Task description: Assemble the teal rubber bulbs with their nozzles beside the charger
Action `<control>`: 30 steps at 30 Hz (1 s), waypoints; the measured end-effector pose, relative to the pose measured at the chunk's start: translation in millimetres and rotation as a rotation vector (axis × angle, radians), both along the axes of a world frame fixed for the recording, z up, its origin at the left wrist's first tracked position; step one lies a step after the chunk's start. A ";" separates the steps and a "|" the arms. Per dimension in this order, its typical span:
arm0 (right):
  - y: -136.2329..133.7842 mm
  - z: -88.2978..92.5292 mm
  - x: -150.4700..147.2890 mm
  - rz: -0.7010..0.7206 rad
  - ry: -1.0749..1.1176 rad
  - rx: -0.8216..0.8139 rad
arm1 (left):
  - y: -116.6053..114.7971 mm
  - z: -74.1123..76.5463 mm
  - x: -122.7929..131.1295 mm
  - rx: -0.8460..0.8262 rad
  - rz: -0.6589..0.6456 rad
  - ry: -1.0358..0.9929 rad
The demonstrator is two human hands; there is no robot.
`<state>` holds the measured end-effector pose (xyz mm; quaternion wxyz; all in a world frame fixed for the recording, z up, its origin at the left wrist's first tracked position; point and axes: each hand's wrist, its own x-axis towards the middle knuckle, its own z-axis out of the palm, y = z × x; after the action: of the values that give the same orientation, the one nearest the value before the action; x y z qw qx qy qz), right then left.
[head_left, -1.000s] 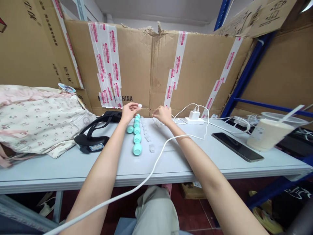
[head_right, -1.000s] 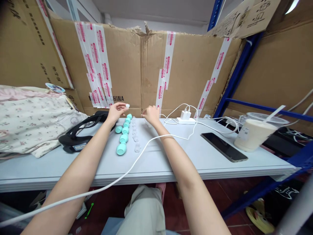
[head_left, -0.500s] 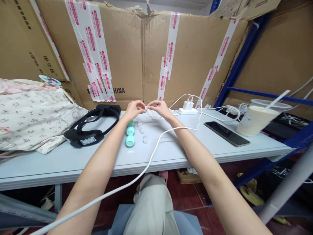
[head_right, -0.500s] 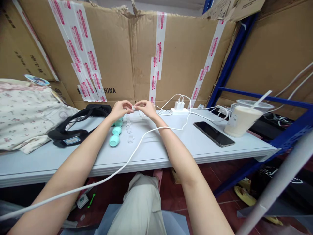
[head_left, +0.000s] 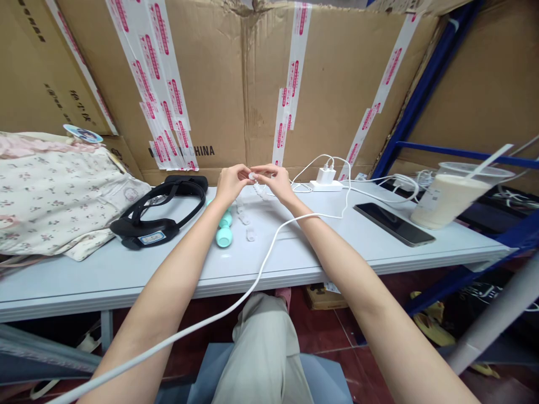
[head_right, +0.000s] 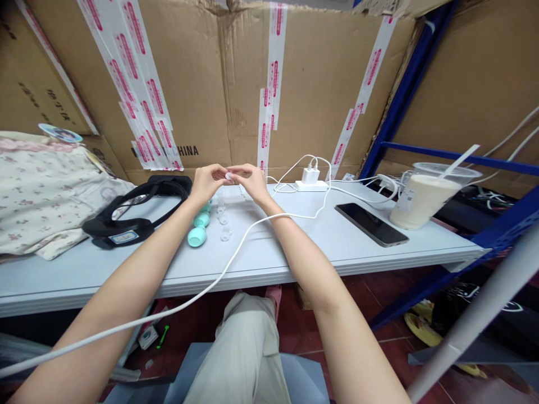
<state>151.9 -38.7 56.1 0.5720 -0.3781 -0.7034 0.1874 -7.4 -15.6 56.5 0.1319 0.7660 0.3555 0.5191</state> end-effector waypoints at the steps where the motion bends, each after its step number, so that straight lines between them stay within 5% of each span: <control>1: -1.8 0.8 -0.6 -0.022 -0.017 0.021 | -0.8 0.3 0.2 0.010 0.012 0.001; 8: 2.5 -2.5 -2.1 0.032 0.081 0.034 | -7.5 2.0 1.2 0.020 0.103 0.040; 17: 7.9 -10.8 -1.1 0.282 0.384 -0.283 | -16.5 0.6 -0.5 0.236 0.270 0.380; 22: -3.5 -6.1 6.4 0.524 0.363 -0.430 | -16.2 -1.0 -2.1 0.318 0.286 0.432; 30: 1.2 -4.7 10.6 0.584 0.409 -0.571 | -16.3 -0.8 -1.7 0.436 0.283 0.468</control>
<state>162.5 -37.5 51.4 0.4952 -0.2616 -0.5732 0.5982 -9.1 -31.9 55.7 -0.1930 0.8176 0.3595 0.4062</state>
